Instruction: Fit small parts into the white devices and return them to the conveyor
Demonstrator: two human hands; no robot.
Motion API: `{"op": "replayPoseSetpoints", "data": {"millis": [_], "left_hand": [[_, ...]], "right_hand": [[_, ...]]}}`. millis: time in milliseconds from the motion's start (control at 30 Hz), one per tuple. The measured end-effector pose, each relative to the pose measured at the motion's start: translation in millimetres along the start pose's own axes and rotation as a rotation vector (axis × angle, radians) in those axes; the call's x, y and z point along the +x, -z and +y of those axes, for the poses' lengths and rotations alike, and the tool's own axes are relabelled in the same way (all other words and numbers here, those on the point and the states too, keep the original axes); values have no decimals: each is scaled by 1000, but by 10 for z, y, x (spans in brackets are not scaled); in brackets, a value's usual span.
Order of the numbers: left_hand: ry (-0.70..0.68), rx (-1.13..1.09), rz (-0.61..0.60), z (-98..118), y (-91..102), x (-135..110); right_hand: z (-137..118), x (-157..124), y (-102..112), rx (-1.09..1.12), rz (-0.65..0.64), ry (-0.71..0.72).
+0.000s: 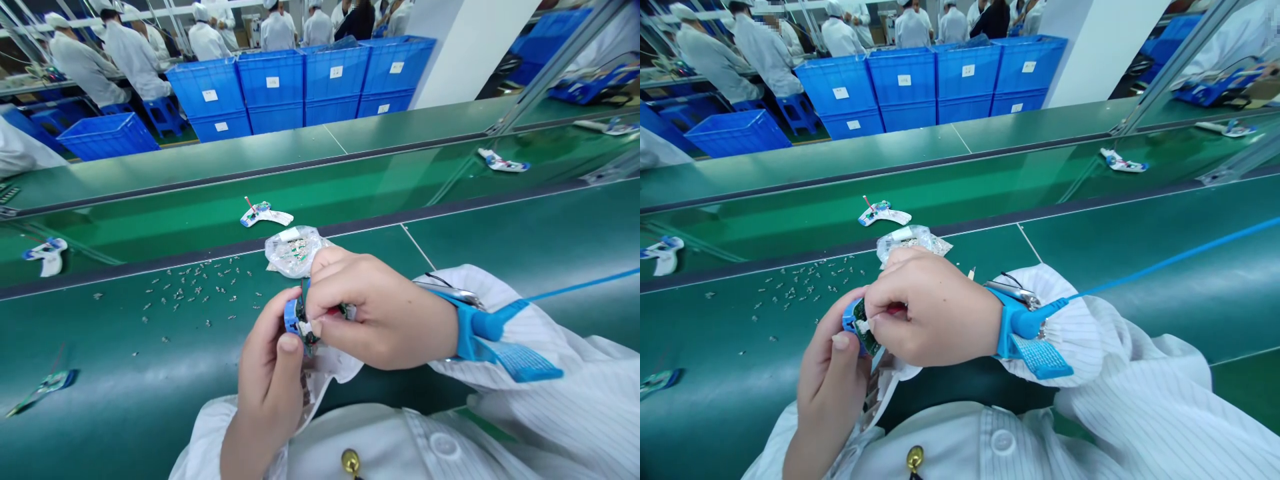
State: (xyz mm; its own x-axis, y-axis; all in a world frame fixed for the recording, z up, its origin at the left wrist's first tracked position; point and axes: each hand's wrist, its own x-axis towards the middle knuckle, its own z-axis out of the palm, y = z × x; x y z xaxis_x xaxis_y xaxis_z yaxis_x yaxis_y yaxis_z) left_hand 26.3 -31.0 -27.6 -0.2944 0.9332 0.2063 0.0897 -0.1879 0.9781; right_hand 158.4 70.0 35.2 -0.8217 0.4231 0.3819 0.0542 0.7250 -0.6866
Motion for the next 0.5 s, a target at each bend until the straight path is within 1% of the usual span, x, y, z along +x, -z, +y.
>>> {"op": "replayPoseSetpoints", "data": {"millis": [100, 167, 300, 367, 433, 500], "left_hand": [[13, 105, 28, 38, -17, -23], [-25, 198, 26, 55, -14, -34], [-203, 448, -64, 51, 52, -43], [-268, 533, -105, 37, 87, -54], [-265, 585, -133, 24, 97, -77], [-202, 623, -153, 21, 77, -104]], "right_hand": [[-14, 6, 11, -21, -26, -21], [-20, 8, 15, -38, -45, -43], [-26, 3, 21, -27, -87, -67], [-34, -1, 24, -13, -97, -81], [-47, -2, 25, -2, -106, -102], [-63, 2, 23, 18, -124, -136]]}}
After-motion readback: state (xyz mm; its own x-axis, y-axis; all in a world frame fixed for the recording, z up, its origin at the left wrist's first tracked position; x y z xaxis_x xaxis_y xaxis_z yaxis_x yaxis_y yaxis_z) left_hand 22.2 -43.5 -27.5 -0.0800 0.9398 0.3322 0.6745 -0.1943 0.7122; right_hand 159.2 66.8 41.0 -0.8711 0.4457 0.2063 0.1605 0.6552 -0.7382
